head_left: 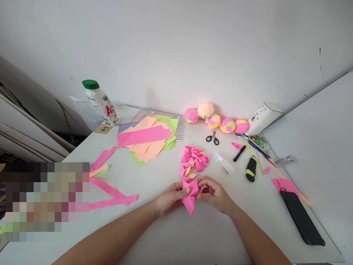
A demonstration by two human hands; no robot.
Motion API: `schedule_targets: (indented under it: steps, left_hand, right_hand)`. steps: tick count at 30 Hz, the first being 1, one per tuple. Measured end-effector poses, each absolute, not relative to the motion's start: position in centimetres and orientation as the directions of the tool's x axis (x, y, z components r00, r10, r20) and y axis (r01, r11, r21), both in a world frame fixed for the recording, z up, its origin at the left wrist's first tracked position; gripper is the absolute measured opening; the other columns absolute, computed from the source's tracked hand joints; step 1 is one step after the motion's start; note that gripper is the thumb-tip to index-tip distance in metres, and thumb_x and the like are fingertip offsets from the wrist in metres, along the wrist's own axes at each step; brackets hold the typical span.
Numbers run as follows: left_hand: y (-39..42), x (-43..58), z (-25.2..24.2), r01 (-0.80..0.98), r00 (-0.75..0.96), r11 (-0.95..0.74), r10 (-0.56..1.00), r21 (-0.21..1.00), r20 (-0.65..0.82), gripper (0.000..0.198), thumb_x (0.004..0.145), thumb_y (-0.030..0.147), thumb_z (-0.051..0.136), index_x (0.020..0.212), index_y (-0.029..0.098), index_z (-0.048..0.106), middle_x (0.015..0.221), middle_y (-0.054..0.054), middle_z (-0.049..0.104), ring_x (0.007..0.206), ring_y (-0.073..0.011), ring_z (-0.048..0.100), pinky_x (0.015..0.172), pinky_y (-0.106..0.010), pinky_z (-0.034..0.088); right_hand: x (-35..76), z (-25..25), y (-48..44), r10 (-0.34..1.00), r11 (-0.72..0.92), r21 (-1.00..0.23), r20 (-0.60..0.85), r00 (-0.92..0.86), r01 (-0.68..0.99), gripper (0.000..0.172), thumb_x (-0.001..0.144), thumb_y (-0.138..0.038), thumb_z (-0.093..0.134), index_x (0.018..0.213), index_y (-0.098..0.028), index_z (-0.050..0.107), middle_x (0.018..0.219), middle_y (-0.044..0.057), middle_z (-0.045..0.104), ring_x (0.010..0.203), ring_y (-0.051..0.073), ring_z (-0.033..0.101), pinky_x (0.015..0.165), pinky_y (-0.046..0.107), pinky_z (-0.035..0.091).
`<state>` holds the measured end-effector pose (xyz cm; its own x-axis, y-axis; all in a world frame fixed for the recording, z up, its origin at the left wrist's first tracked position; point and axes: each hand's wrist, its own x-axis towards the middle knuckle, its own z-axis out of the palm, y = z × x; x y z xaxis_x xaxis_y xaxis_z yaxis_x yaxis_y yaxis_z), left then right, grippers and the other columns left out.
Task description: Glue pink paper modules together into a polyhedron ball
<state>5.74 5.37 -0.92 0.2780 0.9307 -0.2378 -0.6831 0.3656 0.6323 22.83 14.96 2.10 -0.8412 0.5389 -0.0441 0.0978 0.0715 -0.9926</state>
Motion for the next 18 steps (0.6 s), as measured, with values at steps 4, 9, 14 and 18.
schedule_targets:
  steps: [4,9,14,18]
  left_hand:
    - [5.3,5.7,-1.0,-0.692,0.273,0.338,0.941,0.638,-0.202,0.023,0.080,0.035,0.063,0.089,0.014,0.067,0.084,-0.008,0.066,0.083,-0.0194,0.059,0.079,-0.032,0.043]
    - [5.4,5.9,-0.2,-0.655,0.282,0.306,0.947,0.691,-0.152,0.023,0.083,0.033,0.060,0.091,0.013,0.067,0.088,-0.012,0.069,0.086,-0.0252,0.063,0.078,-0.036,0.044]
    - [5.4,6.1,0.5,-0.650,0.283,0.270,0.953,0.710,-0.104,0.026,0.083,0.035,0.059,0.092,0.012,0.068,0.094,-0.015,0.069,0.089,-0.0286,0.065,0.078,-0.039,0.045]
    - [5.3,6.2,0.4,-0.667,0.275,0.264,0.956,0.697,-0.099,0.022,0.083,0.029,0.060,0.091,0.011,0.069,0.092,-0.015,0.070,0.092,-0.0294,0.064,0.080,-0.040,0.046]
  right_hand:
    - [22.7,2.1,14.9,0.496,0.012,-0.995,-0.084,-0.864,0.103,0.016,0.080,-0.033,0.066,0.086,-0.019,0.061,0.106,0.007,0.055,0.083,0.015,0.055,0.067,0.028,0.048]
    - [22.7,1.8,14.7,0.507,-0.122,-0.987,-0.152,-0.849,0.104,0.018,0.080,-0.031,0.066,0.075,-0.017,0.057,0.090,0.004,0.055,0.065,0.010,0.051,0.057,0.026,0.046]
    - [22.7,2.0,14.6,0.515,-0.181,-0.972,-0.222,-0.828,0.149,0.020,0.080,-0.034,0.065,0.075,-0.016,0.057,0.073,0.001,0.055,0.062,0.013,0.053,0.051,0.026,0.046]
    - [22.6,2.1,14.7,0.532,-0.215,-0.963,-0.256,-0.807,0.163,0.022,0.079,-0.035,0.065,0.073,-0.016,0.057,0.069,0.001,0.056,0.058,0.012,0.053,0.050,0.026,0.045]
